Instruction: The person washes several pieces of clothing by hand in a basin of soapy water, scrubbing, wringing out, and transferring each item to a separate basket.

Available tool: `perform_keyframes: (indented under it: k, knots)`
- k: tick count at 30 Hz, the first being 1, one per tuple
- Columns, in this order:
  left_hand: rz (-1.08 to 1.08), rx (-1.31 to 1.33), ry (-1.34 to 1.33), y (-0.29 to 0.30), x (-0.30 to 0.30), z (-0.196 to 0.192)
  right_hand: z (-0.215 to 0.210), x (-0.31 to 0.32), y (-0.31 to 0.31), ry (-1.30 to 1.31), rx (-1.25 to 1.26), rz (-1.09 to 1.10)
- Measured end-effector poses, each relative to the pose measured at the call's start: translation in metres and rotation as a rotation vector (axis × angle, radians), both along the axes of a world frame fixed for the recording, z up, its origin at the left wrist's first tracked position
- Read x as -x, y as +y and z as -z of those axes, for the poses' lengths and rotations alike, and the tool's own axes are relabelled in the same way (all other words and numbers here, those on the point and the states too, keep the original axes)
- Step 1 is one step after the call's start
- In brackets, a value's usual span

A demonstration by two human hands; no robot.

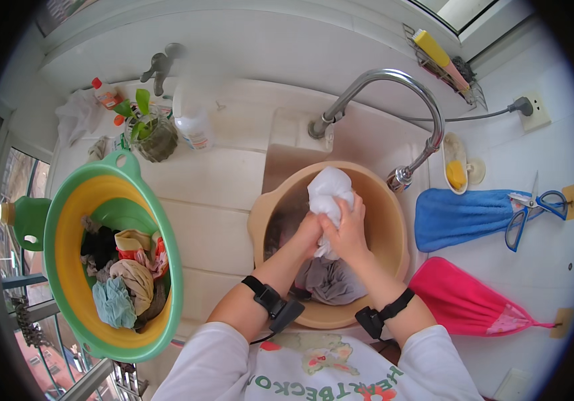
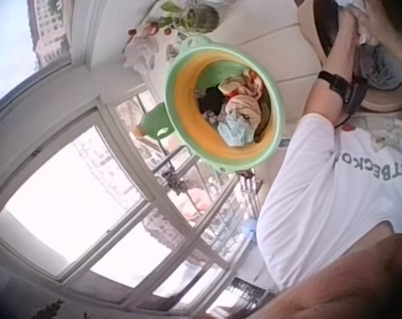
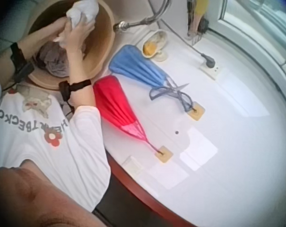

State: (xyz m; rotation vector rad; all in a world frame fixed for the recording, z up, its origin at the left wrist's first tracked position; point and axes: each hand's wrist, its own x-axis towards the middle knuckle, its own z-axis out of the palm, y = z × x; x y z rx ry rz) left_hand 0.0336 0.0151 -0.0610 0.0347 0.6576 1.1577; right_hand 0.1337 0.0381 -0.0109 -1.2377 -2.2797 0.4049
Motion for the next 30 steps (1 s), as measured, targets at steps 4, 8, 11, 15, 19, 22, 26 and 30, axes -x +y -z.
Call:
perform_keyframes:
  k: [4, 8, 11, 15, 19, 22, 26, 30]
  knots:
    - [0.036, 0.061, 0.094, 0.003, -0.005, 0.007, 0.02, -0.024, 0.034, 0.259, 0.259, 0.175]
    - [0.189, -0.136, 0.544, 0.008, -0.001, 0.009, 0.038, -0.076, 0.064, 0.39, 0.525, 0.192]
    - [-0.341, -0.195, 1.375, 0.009, 0.006, 0.038, 0.03, -0.079, 0.058, 0.18, 0.383, 0.027]
    - [0.16, -0.402, 1.837, 0.0, 0.001, 0.046, 0.051, -0.084, 0.051, -0.277, 0.416, -0.07]
    - [0.665, -0.365, 1.899, -0.014, -0.008, 0.039, 0.105, -0.088, 0.047, -0.474, 0.608, -0.072]
    - [0.848, -0.192, 1.794, -0.013, -0.007, 0.034, 0.133, -0.085, 0.052, -0.52, 0.694, -0.078]
    - [1.051, -0.032, 1.599, -0.008, -0.005, 0.048, 0.175, -0.085, 0.052, -0.683, 0.62, -0.106]
    - [1.023, 0.04, 1.541, -0.011, -0.005, 0.072, 0.162, -0.069, 0.052, -0.726, 0.724, -0.045]
